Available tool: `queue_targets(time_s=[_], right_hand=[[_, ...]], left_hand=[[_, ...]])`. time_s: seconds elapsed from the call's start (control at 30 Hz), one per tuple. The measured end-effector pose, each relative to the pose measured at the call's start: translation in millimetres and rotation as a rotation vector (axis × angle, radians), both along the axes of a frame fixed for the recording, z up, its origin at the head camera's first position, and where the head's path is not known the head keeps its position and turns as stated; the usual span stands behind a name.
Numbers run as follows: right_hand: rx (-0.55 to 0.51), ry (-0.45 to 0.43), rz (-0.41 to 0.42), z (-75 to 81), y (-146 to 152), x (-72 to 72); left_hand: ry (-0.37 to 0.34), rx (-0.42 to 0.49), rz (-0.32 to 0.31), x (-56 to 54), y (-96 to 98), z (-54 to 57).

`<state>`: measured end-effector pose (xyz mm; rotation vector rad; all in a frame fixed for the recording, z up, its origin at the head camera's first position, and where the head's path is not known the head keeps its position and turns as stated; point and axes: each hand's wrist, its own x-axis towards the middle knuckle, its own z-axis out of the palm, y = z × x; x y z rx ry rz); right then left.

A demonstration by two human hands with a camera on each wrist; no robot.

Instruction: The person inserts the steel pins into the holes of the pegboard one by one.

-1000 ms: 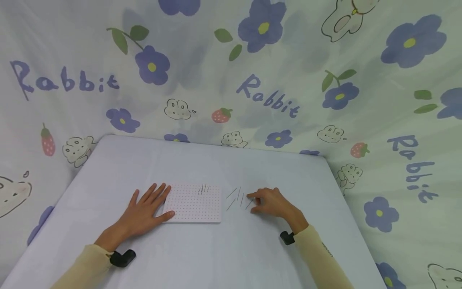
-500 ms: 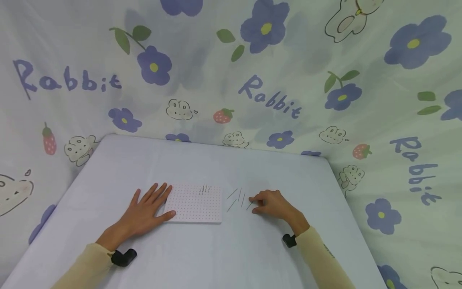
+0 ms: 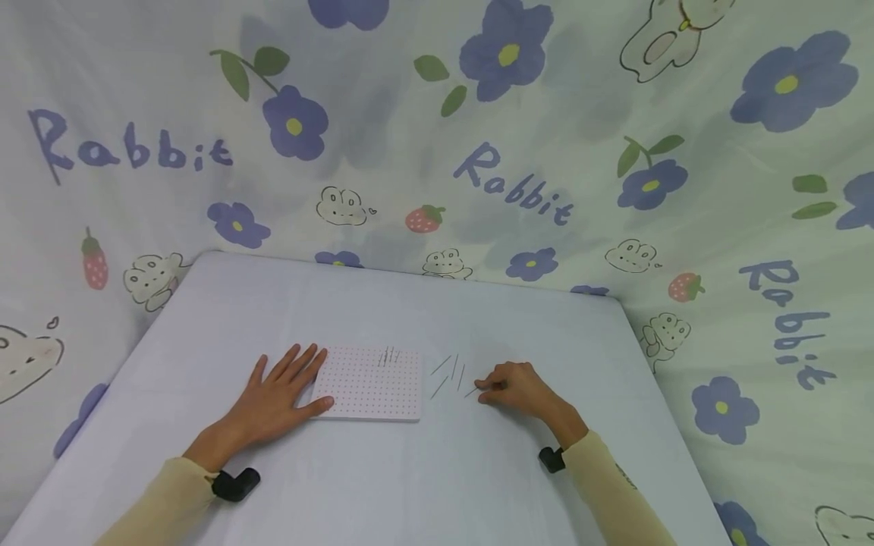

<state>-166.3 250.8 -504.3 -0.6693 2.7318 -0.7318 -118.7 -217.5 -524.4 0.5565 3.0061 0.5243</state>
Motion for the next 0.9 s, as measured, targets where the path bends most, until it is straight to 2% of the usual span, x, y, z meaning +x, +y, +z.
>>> queue_targets(time_s=[0.13, 0.47, 0.9], right_hand=[[-0.026, 0.010, -0.004, -1.2, 1.2, 0.8], [-0.008, 0.061, -0.028, -3.0, 1.7, 0.2], [0.001, 0.030, 0.011, -3.4, 1.7, -3.1]], left_hand=[[-0.001, 0.004, -0.001, -0.2, 0.0, -0.2], [0.008, -0.010, -0.001, -1.0, -0.4, -2.8], [0.010, -0.013, -0.001, -0.7, 0.2, -0.6]])
